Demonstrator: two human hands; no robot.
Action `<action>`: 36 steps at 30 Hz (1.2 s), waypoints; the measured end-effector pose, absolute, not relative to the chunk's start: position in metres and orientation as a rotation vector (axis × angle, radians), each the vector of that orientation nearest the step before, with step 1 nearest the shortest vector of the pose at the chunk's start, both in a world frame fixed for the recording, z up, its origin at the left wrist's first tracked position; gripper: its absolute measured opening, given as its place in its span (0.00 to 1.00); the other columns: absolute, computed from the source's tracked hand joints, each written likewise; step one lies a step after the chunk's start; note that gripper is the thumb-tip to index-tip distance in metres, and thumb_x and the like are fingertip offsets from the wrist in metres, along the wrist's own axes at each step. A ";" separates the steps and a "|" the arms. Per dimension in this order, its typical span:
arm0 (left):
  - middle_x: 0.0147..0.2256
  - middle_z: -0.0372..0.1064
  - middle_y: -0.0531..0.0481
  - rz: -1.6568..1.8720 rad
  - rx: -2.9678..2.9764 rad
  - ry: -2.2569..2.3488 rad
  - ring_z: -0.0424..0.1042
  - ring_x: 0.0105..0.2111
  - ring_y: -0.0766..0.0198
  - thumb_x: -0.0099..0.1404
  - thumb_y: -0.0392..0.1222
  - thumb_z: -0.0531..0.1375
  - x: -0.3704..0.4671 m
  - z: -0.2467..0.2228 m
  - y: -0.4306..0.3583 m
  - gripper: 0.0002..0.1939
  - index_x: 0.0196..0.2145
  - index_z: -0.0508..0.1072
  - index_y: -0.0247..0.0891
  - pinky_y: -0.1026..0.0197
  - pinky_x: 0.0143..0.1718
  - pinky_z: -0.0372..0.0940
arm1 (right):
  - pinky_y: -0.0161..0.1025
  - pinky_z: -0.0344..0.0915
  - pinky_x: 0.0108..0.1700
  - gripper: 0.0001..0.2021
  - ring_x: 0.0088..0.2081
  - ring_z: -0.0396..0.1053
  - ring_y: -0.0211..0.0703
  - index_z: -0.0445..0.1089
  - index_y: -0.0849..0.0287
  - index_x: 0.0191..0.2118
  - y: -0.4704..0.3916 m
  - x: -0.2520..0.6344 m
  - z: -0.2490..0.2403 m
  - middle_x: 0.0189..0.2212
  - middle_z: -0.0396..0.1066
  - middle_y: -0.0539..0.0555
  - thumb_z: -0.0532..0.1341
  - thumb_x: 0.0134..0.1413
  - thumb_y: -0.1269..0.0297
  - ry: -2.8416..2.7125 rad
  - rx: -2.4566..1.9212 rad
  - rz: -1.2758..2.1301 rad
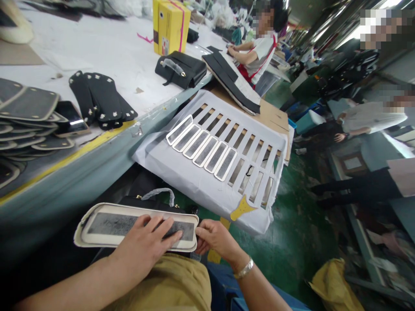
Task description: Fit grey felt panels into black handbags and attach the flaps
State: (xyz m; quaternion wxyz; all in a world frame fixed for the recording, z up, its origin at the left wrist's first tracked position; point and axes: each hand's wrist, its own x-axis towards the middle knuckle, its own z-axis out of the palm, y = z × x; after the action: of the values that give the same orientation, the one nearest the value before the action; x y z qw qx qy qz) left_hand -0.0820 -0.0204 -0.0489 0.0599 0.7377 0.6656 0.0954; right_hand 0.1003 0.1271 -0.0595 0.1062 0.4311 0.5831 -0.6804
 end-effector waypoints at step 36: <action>0.47 0.70 0.44 1.232 1.310 1.504 0.69 0.46 0.57 0.62 0.50 0.55 -0.171 -0.002 -0.059 0.22 0.52 0.67 0.40 0.57 0.48 0.62 | 0.33 0.64 0.25 0.23 0.20 0.68 0.36 0.54 0.56 0.32 0.104 0.090 -0.057 0.16 0.62 0.43 0.59 0.45 0.41 1.851 1.530 -1.805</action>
State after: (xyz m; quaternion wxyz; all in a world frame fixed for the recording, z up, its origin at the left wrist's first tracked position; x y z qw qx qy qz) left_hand -0.1706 -0.0591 -0.0017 0.3880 0.5151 0.5912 0.4843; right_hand 0.0901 0.1042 -0.0568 0.0687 0.5080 0.6148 -0.5994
